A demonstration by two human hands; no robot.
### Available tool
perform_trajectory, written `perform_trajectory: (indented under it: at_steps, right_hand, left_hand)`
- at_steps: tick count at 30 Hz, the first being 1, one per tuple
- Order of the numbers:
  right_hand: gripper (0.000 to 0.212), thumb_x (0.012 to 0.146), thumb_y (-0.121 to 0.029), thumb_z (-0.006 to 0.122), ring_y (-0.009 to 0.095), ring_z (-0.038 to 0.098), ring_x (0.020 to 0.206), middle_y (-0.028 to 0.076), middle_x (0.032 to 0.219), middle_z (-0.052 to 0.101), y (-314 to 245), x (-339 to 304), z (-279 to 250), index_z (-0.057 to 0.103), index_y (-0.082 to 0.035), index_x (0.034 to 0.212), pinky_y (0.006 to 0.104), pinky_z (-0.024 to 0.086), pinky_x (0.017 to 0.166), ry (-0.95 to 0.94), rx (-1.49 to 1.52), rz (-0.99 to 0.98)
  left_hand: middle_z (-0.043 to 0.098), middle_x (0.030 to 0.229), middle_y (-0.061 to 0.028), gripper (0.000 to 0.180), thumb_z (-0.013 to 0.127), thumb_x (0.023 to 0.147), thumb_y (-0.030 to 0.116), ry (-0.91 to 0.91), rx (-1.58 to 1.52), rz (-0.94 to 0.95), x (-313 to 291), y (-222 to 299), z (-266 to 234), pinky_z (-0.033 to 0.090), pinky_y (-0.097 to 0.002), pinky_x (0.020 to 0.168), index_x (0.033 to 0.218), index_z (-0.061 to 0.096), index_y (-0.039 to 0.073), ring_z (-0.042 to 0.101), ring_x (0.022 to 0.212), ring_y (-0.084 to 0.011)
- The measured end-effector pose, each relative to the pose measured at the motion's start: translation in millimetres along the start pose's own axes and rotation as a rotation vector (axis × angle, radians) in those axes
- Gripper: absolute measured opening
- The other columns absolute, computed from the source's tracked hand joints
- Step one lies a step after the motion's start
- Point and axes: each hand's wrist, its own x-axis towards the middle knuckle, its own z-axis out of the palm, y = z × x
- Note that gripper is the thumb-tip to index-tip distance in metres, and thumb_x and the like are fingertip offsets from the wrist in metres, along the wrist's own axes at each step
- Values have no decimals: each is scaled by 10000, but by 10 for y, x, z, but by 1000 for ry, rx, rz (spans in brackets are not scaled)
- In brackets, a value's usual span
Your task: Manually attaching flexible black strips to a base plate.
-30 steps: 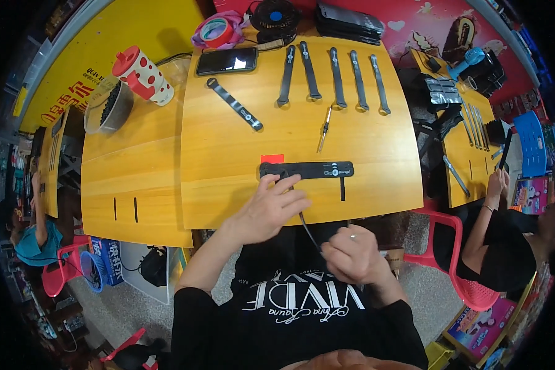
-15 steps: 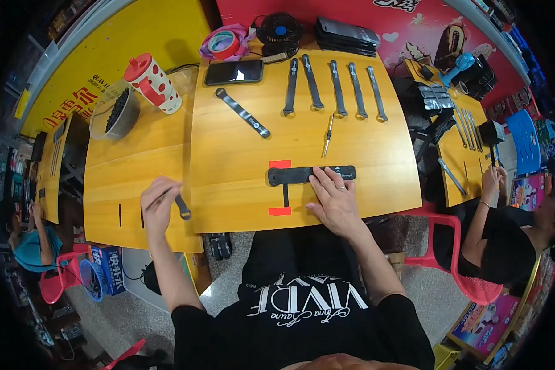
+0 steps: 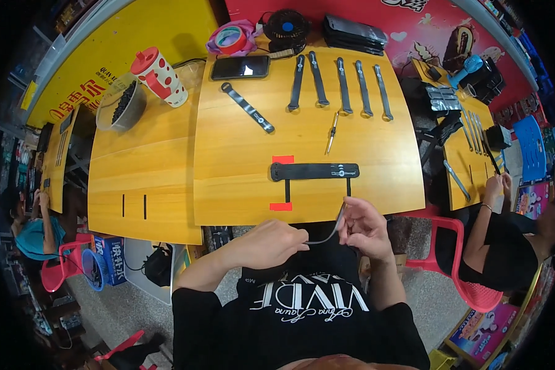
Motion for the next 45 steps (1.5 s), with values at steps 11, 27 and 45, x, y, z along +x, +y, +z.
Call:
perform_trajectory:
  at_steps: [11, 27, 45]
  right_hand:
    - [31, 849, 5, 666, 68, 548, 567, 39, 718, 613, -61, -52, -312, 658, 25, 872, 195, 415, 493, 207, -349, -16]
    - [68, 868, 31, 656, 63, 570, 616, 19, 779, 583, 313, 331, -504, 668, 15, 933, 173, 428, 516, 649, -285, -2]
    - [143, 823, 113, 621, 53, 531, 675, 25, 830, 562, 410, 404, -583, 584, 22, 927, 179, 417, 599, 694, -669, -155]
  left_hand:
    - [583, 658, -171, 119, 582, 900, 92, 28, -301, -43, 25, -254, -68, 451, -402, 564, 854, 594, -18, 602, 628, -341]
    - [655, 804, -58, 160, 622, 883, -37, 980, -858, -380, 218, -812, 264, 449, -192, 455, 1035, 672, -39, 605, 618, -87]
    - [674, 844, -54, 183, 674, 847, -32, 1111, -832, -477, 358, -843, 273, 450, -176, 458, 1029, 657, -20, 618, 616, -85]
